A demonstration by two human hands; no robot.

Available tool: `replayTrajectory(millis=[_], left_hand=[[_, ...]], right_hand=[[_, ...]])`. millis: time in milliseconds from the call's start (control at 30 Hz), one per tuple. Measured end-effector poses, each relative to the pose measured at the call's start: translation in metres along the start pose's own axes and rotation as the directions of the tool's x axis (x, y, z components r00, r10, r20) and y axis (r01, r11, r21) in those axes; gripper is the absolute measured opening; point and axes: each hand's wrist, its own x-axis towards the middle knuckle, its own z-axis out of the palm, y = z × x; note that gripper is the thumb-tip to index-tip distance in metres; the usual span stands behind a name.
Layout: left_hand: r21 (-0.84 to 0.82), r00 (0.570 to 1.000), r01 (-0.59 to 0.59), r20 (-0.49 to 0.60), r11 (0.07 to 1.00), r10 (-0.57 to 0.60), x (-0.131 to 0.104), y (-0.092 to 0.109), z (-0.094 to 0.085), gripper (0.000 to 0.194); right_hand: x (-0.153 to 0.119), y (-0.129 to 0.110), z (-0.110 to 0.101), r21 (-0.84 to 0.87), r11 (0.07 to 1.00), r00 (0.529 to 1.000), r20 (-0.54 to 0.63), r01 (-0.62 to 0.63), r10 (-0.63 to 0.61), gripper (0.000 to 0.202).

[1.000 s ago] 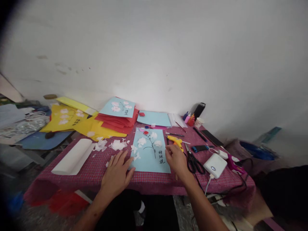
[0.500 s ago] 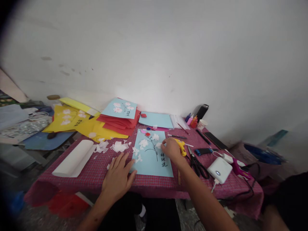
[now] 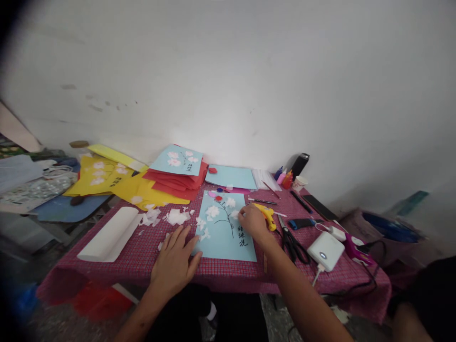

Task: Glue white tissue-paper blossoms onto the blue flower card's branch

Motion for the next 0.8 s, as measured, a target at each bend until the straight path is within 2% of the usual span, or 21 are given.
replayTrajectory(millis=[800], left_hand=[[0.012,1.0,-0.01,0.006,1.0,0.01,-0.0007,-0.0006,0.0019,0.041]], right_hand=[[-0.0009,-0.0009,0.0008,0.008,1.0,0.999,0.029,-0.022,0.022,0.019]])
